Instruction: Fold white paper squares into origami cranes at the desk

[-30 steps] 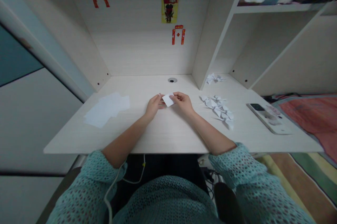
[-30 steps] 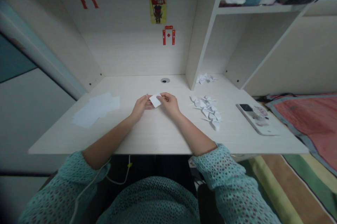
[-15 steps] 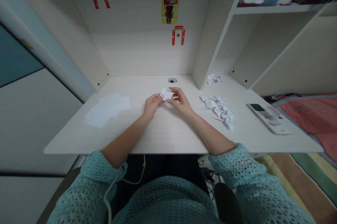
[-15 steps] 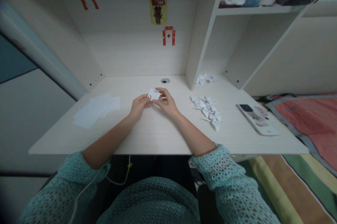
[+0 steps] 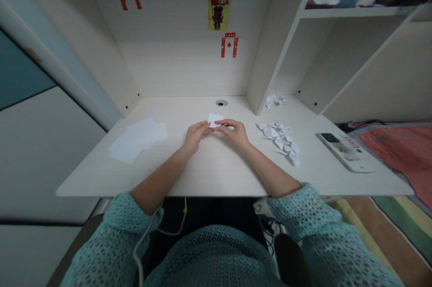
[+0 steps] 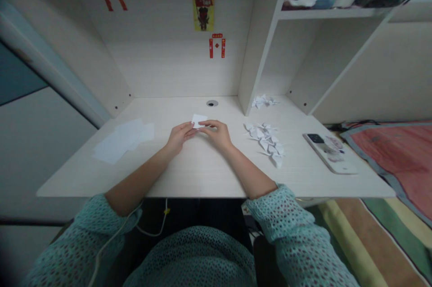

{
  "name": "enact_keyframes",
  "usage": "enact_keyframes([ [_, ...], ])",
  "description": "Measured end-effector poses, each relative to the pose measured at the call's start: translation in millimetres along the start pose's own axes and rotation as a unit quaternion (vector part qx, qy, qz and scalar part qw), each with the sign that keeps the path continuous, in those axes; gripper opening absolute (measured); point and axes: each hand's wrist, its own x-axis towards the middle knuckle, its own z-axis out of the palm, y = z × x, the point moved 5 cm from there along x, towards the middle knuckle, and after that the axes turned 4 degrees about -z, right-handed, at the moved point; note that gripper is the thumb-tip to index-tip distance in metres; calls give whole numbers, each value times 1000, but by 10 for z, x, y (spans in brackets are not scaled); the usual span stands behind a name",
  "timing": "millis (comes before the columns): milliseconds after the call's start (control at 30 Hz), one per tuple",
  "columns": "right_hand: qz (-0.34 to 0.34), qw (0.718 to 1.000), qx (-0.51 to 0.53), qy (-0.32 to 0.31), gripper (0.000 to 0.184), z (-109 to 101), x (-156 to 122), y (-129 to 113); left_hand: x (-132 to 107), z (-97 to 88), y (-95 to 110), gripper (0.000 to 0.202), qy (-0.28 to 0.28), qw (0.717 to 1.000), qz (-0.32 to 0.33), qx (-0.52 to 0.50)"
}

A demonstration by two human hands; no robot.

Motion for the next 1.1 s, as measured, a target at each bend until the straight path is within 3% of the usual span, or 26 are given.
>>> enact_keyframes([
  [167, 10, 998, -14, 64, 21, -72, -11, -1, -5, 46, -10, 34, -10, 1000, -3, 19],
  [433, 60, 992, 29, 110, 33, -71, -18, 54, -57, 82, 43, 38, -12, 1000, 16, 16],
  [767, 33, 994, 55, 85, 25, -35, -26, -10, -39, 54, 72, 41, 25, 998, 64, -11],
  [933, 6, 997, 51, 61, 34, -33, -13, -43, -40, 55, 102, 38, 26, 997, 67, -34],
  [1100, 13, 995, 51, 85, 25, -60, -13, -8, -50, 55, 98, 40, 36, 997, 61, -37],
])
